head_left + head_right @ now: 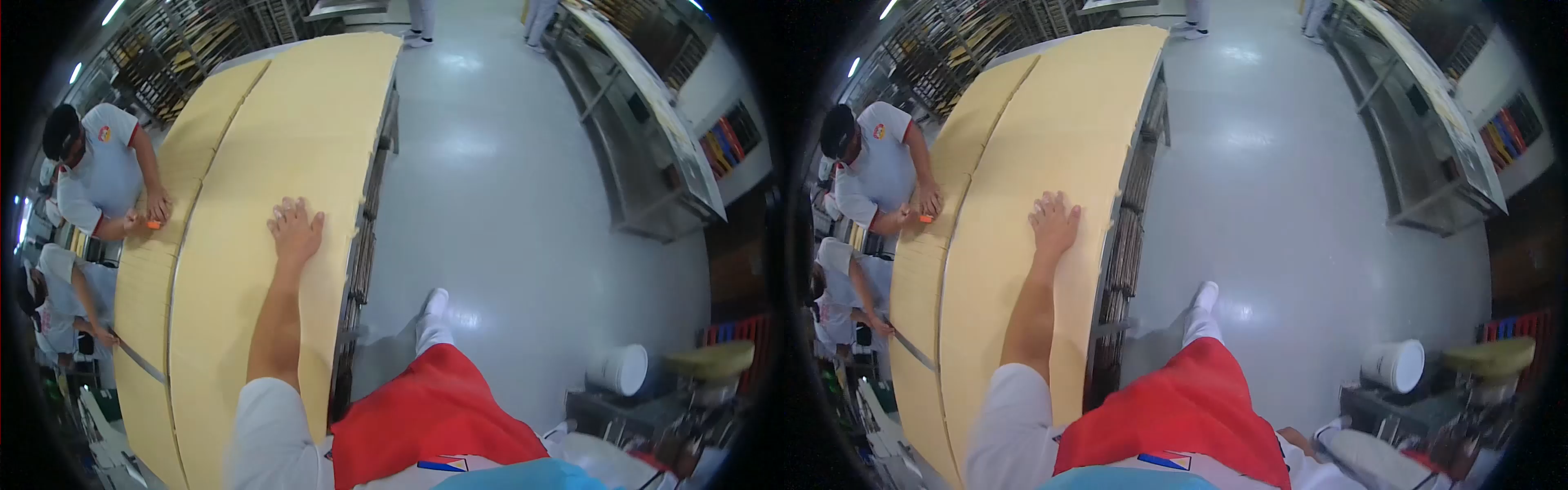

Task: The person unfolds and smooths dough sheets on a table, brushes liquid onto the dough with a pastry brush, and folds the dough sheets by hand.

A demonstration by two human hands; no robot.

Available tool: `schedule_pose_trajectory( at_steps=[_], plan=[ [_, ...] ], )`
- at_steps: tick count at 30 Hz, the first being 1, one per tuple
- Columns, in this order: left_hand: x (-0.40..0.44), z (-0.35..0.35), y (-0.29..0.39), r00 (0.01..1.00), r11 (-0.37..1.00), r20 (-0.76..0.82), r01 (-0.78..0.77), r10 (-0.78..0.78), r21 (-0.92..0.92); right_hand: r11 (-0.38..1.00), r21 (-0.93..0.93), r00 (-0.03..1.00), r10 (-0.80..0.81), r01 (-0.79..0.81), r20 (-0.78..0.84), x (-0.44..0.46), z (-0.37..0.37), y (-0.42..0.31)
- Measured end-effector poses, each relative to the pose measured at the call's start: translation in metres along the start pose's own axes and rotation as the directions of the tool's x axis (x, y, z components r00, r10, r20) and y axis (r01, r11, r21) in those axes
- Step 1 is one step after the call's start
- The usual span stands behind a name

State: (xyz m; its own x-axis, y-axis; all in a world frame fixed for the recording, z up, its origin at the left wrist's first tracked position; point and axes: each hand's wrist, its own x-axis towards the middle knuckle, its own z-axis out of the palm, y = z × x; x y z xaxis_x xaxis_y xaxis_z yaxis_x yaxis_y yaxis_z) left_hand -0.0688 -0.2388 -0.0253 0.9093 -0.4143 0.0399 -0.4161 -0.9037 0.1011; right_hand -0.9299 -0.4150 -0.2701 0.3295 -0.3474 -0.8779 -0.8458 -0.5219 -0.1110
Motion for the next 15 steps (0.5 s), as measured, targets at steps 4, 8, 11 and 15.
schedule_pose_trajectory(
  at_steps=[4, 8, 11, 15],
  plan=[
    [0.035, 0.018, 0.028, 0.988, 0.990, -0.141, 0.086, -0.070, 0.110, 0.869, -0.438, 0.927, -0.332, 0.228, -0.176, 0.129, -0.114, -0.005],
    [0.089, -0.026, 0.046, 0.975, 0.975, 0.071, 0.204, -0.210, 0.086, 0.985, 0.157, 0.739, 0.058, 0.066, -0.671, 0.232, -0.357, -0.102],
    [0.160, -0.020, 0.048, 0.959, 0.960, -0.099, 0.255, -0.266, -0.113, 0.918, 0.313, 0.687, 0.065, 0.244, -0.724, 0.244, -0.559, -0.219],
    [0.289, 0.020, 0.042, 0.959, 0.993, -0.257, 0.110, -0.119, -0.048, 0.894, 0.137, 0.643, -0.194, 0.427, -0.741, 0.272, -0.752, -0.326]
  ],
)
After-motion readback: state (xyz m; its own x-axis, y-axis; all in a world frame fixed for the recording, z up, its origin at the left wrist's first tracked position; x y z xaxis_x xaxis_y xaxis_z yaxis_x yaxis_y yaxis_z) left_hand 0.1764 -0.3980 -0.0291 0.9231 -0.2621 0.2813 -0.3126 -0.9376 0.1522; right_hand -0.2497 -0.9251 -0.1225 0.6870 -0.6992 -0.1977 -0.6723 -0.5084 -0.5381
